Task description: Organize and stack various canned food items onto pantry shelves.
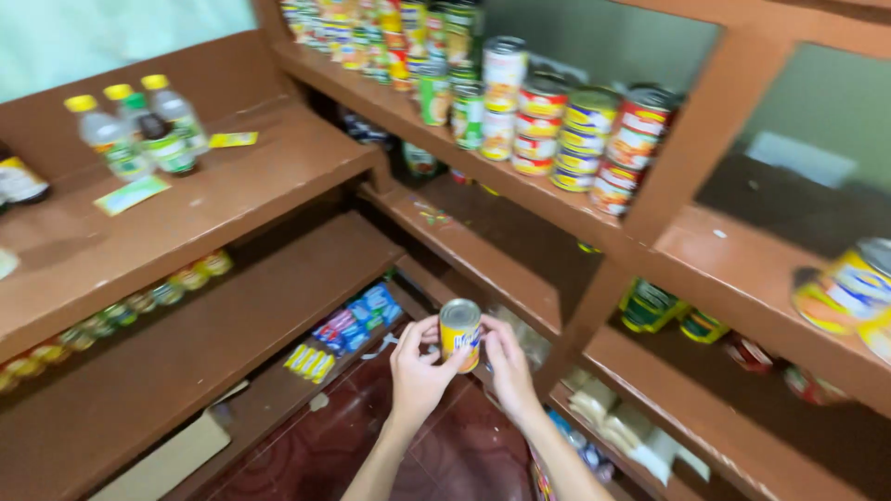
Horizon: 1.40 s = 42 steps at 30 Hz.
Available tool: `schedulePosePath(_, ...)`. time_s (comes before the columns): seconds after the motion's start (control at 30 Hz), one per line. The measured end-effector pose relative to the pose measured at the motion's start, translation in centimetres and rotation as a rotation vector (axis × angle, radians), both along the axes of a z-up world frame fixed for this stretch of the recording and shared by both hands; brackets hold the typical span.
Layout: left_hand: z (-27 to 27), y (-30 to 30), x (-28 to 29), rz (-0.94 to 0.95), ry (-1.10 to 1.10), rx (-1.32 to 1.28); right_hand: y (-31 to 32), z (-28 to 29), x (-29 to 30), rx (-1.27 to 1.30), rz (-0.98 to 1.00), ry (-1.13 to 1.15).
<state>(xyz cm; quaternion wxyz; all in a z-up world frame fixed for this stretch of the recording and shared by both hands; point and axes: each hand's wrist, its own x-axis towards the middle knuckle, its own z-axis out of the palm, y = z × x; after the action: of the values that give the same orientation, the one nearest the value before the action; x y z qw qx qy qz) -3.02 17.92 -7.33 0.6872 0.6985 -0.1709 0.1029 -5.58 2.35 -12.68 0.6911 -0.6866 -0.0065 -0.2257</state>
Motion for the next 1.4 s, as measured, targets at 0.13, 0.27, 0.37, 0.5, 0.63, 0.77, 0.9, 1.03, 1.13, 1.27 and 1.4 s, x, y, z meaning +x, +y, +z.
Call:
schedulePosePath(0.13, -2.4, 7.2, -0.4, 0.132, -0.013, 0.081, 5.8, -1.0, 1.3, 0.243, 0.319, 0.199)
schedulePosePath(0.27, -3.5, 13.3, -1.7, 0.250, 0.033, 0.091, 11.6, -0.5, 1.8, 0.214, 0.502, 0.328)
schedulePosePath(0.37, -5.2, 17.5, -3.0, 0.358, -0.039, 0.145, 15.8, -1.9, 2.4, 0.241, 0.613, 0.364)
schedulePosePath(0.5, -5.3, 22.9, -4.8, 0.418, 0.001, 0.115, 21.9, -3.4, 3.4, 0.266, 0.656, 0.410)
schedulePosePath(0.63, -7.1, 28.0, -6.3, 0.474, 0.018, -0.021, 28.4, -4.1, 3.0, 0.264, 0.755, 0.313)
schedulePosePath(0.77, -7.4, 33.2, -7.9, 0.551, 0.078, -0.011, 34.2, -5.0, 2.9, 0.167, 0.781, 0.307)
schedulePosePath(0.9, -8.3, 38.2, -9.1, 0.627, 0.103, 0.014, 39.7, -3.4, 2.1, 0.294, 0.813, 0.584)
schedulePosePath(1.03, -9.9, 42.9, -10.0, 0.746, -0.028, 0.077, 45.0, -6.5, 2.9, 0.265, 0.873, 0.590)
schedulePosePath(1.13, -8.7, 45.4, -11.6, 0.802, 0.085, 0.049, 48.5, -8.1, 2.7, 0.175, 0.944, 0.392)
schedulePosePath(1.27, -8.3, 47.5, -13.2, 0.824, 0.149, 0.008, 52.1, -7.6, 2.6, 0.163, 0.970, 0.409)
schedulePosePath(1.4, -8.3, 48.3, -14.5, 0.840, 0.287, -0.189, 54.5, -7.8, 2.4, 0.105, 1.058, 0.420)
